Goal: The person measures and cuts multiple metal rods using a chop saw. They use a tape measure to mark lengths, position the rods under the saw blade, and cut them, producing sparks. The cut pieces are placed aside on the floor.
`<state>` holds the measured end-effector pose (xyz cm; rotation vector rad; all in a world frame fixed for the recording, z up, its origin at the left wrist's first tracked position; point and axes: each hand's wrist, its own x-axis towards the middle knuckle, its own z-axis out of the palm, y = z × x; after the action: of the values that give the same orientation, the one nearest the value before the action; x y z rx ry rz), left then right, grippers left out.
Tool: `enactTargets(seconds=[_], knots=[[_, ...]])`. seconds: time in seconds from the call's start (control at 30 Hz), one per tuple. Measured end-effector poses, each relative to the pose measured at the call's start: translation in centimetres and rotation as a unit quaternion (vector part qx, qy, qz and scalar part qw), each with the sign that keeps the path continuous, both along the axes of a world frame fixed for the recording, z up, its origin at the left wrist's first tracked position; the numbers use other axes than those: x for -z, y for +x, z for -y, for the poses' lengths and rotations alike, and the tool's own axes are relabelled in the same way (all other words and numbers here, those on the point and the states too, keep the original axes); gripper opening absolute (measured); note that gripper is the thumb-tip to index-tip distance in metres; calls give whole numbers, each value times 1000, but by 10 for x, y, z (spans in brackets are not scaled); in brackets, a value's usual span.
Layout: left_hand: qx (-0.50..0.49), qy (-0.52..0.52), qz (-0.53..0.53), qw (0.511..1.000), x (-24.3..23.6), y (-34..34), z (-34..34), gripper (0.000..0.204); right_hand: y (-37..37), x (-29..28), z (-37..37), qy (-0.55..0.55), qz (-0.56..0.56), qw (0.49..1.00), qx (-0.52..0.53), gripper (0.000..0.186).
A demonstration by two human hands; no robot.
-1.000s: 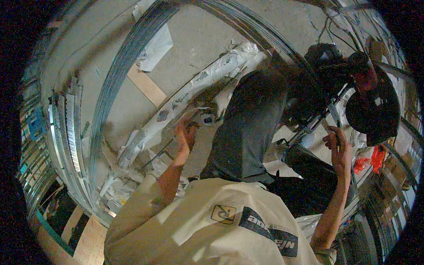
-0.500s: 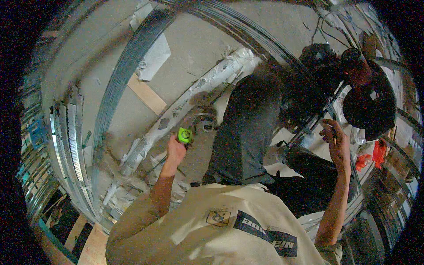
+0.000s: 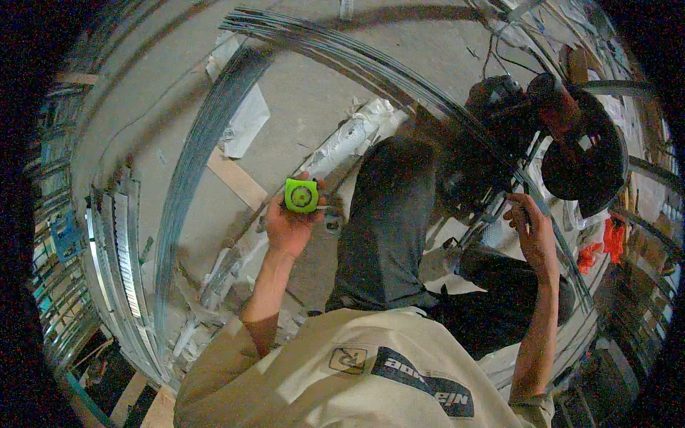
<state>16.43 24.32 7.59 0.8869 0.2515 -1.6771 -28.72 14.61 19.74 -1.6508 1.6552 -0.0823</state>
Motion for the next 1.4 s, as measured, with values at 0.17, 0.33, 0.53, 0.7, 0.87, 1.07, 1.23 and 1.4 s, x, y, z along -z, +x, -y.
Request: enactTargets(seconds=[0.17, 0.33, 0.53, 0.7, 0.87, 1.07, 1.23, 1.4], knots=[[140, 43, 400, 905, 39, 5, -34, 36, -6, 7, -1, -15, 7, 1000, -26, 23], [320, 203, 617, 690, 106, 26, -102, 59, -9, 7, 1, 9, -24, 999, -26, 25], [471, 248, 604, 593, 220, 24, -194, 64, -10, 8, 1, 12, -34, 999, -41, 26], [462, 97, 742, 476, 222, 12, -198, 70, -12, 13, 1, 14, -44, 998, -38, 24], [452, 127, 708, 528, 176, -28, -137, 71, -15, 14, 1, 5, -32, 998, -50, 24], [372, 173, 720, 560, 183, -65, -100, 75, -23, 24, 1, 19, -67, 997, -45, 27], [204, 207, 525, 800, 162, -56, -87, 55, -29, 31, 10, 28, -69, 995, -63, 30], [-10, 52, 260, 964, 91, -25, -36, 43, -14, 26, 22, 36, -55, 996, -61, 28]])
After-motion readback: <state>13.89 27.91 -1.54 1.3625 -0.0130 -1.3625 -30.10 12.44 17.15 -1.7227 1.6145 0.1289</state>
